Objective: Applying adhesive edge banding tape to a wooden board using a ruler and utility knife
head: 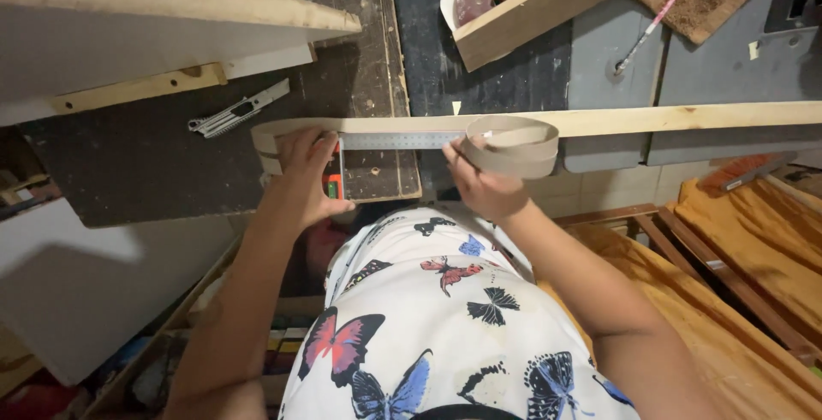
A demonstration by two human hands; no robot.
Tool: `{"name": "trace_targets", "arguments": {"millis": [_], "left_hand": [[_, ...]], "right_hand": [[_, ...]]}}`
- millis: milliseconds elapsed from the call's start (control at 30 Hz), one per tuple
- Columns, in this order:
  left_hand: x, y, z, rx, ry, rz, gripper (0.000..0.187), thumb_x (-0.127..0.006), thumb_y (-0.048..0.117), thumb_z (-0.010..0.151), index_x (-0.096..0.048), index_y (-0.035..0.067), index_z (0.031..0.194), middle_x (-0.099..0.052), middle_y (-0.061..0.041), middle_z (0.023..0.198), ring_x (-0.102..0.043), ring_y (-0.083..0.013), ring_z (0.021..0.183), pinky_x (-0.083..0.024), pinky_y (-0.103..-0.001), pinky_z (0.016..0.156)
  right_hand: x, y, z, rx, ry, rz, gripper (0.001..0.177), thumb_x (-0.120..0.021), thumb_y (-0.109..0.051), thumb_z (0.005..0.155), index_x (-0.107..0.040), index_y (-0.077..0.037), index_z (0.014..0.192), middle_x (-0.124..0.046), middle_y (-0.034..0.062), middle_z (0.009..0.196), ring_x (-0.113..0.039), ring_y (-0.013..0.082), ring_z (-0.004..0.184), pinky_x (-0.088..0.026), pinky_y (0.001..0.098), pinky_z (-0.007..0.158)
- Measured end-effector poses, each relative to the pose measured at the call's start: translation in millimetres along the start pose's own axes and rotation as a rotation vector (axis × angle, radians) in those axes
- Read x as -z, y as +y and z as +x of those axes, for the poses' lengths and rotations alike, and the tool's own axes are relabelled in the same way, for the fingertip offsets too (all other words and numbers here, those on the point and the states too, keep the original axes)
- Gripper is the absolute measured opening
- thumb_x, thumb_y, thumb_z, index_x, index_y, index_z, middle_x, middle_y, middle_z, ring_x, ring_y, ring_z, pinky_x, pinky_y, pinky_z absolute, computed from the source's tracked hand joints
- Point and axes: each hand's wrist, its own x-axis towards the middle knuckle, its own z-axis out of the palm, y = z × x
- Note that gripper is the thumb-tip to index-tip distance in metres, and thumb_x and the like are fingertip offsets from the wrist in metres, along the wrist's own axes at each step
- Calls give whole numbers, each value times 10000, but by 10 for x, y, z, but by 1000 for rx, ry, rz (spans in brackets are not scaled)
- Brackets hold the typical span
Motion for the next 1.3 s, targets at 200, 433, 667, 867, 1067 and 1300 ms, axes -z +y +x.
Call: {"name": "trace_targets", "arguments": {"millis": [200,433,667,867,1067,1300], "left_hand": [[-85,-77,14,-64,59,18,1257,-971,494,550,-370,198,1614,-311,-94,1625,-253,-372,1524,-653,-655,867],[16,-48,-20,-107,68,-62,1239,-996,411,582,-344,165,1606,-328,-138,1578,-279,-448,1492,-662,-670,820],[-62,-136,43,-143,71,-42,1261,-995,399,580,-323,141,1616,-318,-169,1579,-366,-478,1459,-666,-652,826],[-85,-150,43,-212,123,-36,1184,-990,432,607,-400,78,1571,-389,-211,1527,-412,-515,1419,-672,-627,804],[-30,-53,-74,-239,184,2,1277,-997,427,556,-346,55,1590,-365,-219,1553,-391,-543,1442,-667,-643,810],[373,-88,-542,-648,543,-107,1137,-967,524,657,-499,-19,1538,-597,-284,1357,-616,-492,1256,-551,-571,1025]], "right_hand": [[221,-451,256,-98,-162,86,504,-736,-126,922,-648,-84,1417,-648,154,1326,-683,369,1188,-667,468,710],[-558,-384,-91,16,-416,-462,564,-579,-42,1003,-486,-122,1553,-551,87,1472,-530,292,1394,-493,293,958],[-414,-504,213,-43,-117,-313,324,-624,-109,1048,-652,-201,1357,-665,13,1264,-599,194,1267,-458,223,888],[-853,-301,-93,-585,-94,1046,290,-497,-147,1113,-640,-77,1355,-670,71,1330,-610,189,1321,-438,211,986],[-1220,-39,-343,-872,130,2447,314,-387,-162,1157,-602,-9,1327,-670,131,1276,-610,190,1354,-436,218,1109],[-1170,-103,-315,-852,91,2011,309,-416,-173,1134,-625,-51,1327,-679,86,1264,-643,172,1278,-443,243,1061]]}}
